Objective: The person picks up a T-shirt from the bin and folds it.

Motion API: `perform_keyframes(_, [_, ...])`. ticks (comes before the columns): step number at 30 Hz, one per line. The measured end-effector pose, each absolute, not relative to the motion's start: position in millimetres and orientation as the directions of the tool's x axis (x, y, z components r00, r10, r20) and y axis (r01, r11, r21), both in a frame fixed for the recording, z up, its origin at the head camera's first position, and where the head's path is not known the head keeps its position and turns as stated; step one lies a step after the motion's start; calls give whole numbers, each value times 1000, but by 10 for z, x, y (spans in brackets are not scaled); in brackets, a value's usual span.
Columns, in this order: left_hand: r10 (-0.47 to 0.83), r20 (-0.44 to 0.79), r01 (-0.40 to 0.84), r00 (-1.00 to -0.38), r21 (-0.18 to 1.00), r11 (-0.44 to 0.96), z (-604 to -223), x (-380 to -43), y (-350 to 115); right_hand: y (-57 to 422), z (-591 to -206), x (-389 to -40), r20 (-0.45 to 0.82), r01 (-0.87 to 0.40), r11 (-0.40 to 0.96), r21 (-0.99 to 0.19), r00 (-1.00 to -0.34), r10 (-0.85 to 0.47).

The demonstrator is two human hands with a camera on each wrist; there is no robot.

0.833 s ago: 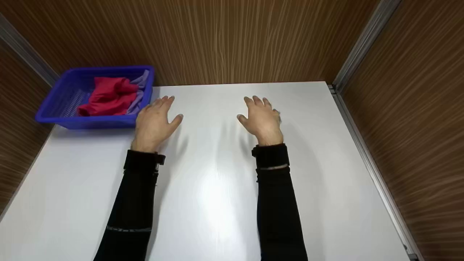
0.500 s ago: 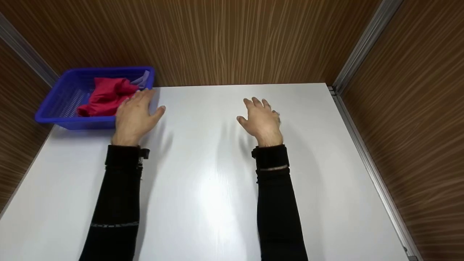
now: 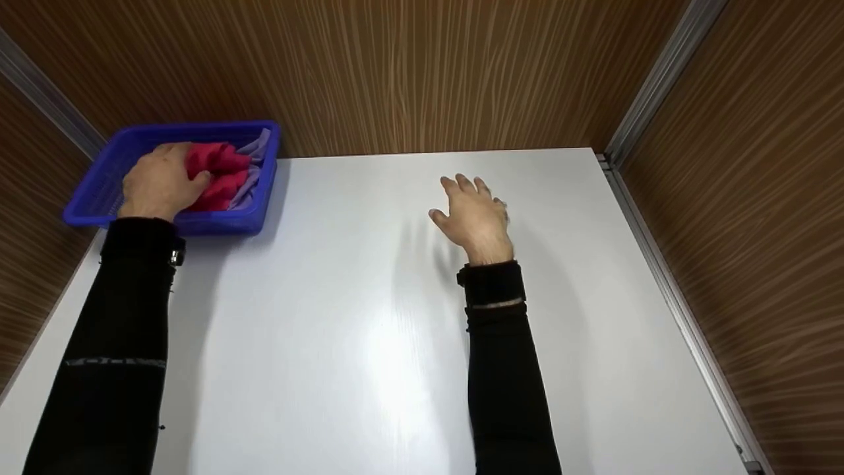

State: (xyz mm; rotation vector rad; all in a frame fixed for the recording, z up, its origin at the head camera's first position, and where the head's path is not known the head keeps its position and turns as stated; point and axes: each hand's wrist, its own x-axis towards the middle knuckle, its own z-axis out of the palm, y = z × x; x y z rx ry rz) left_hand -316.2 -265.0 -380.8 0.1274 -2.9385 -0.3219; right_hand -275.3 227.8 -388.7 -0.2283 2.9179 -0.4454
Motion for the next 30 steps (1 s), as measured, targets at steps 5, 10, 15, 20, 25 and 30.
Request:
perform_keyframes(5, [-112,56,-100,-992,172,980,-3803,-3287,-2883,2267,-3911,-2746,-154,-122,939,-322,-972,-180])
perform_keyframes(10, [-110,55,-102,-992,132,986,-3772,-3364,-2967,2255,-3930,-2764,-115,-140,934,-328,-976,-187])
perform_keyframes(15, [-120,186,-87,-975,180,980,-3735,-3377,-2938,2219,-3944,-2817,-4,-187,919,-347,-979,-201])
perform_keyframes(20, [-119,308,-39,-944,255,966,-3651,-3375,-2879,2120,-3941,-2927,120,-262,895,-360,-965,-234])
perform_keyframes(25, [-108,380,14,-919,304,953,-3494,-3396,-2773,1959,-3880,-3059,182,-348,816,-462,-937,-297])
perform_keyframes(30, [-112,437,44,-892,331,943,-3297,-3418,-2644,1788,-3782,-3138,217,-371,749,-549,-929,-301])
